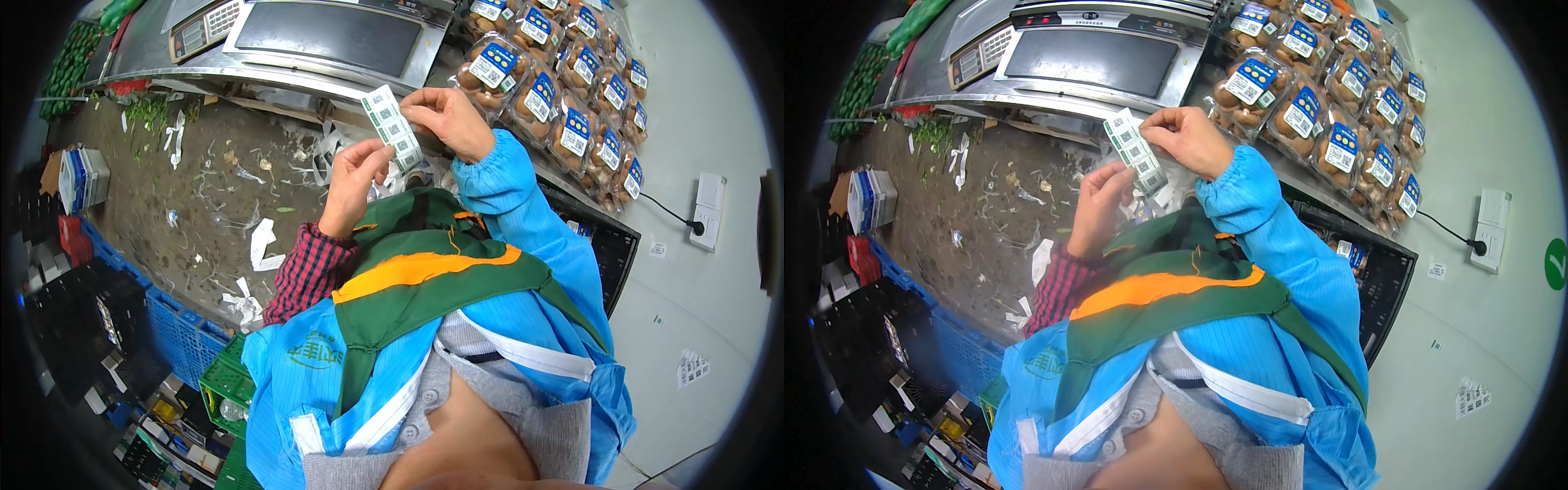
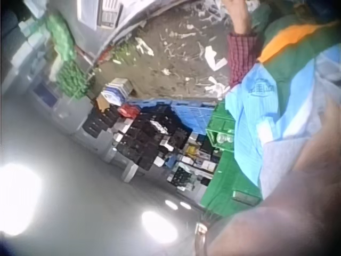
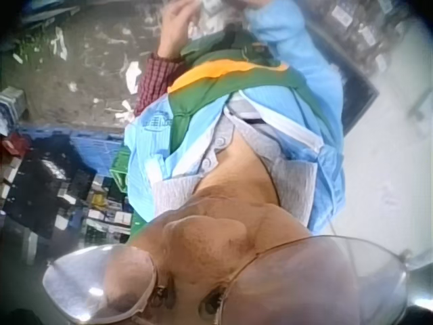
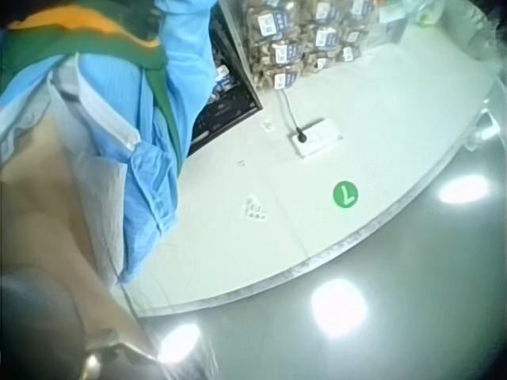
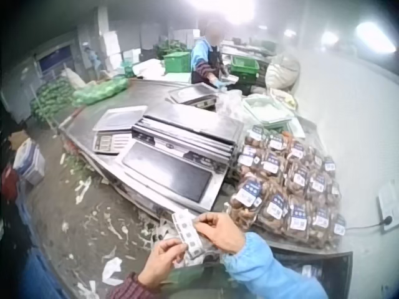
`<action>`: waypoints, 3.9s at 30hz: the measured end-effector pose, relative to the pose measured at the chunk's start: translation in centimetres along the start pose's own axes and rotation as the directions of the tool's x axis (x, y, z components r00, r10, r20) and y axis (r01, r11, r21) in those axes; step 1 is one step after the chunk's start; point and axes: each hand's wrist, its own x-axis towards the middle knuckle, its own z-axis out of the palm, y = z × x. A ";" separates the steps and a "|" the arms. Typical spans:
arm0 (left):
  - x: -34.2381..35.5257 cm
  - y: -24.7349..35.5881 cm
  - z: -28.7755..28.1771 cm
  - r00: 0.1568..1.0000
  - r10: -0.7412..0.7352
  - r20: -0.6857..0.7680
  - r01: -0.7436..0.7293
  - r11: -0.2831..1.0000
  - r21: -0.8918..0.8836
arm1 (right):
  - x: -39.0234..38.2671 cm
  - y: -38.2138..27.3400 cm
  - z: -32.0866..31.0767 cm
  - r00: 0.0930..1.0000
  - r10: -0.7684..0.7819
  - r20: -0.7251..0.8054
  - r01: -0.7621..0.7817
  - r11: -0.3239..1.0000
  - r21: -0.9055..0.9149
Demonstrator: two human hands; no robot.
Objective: The person peels individual labels from a roll and applies them to plastic packages of mushrooms. They handle the packages, placing them into a black crate and arranging them on a counter.
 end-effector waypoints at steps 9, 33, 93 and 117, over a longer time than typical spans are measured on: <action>0.3 0.3 -1.4 0.979 -0.043 -0.200 -0.016 0.960 -0.281 | 0.4 3.3 0.3 0.959 0.046 0.279 -0.050 0.999 0.008; -1.2 -2.9 -1.9 0.986 -0.167 0.028 0.170 0.972 -0.164 | 1.3 3.2 1.4 0.985 0.115 0.128 -0.121 0.992 0.033; 1.7 -2.9 -4.6 0.947 -0.225 -0.228 0.146 0.937 -0.317 | 2.1 7.2 1.2 0.940 0.172 0.296 -0.180 0.984 -0.001; 1.1 -3.9 -4.5 0.927 -0.278 -0.252 0.198 0.933 -0.301 | 2.7 7.6 0.9 0.922 0.240 0.303 -0.251 0.968 -0.003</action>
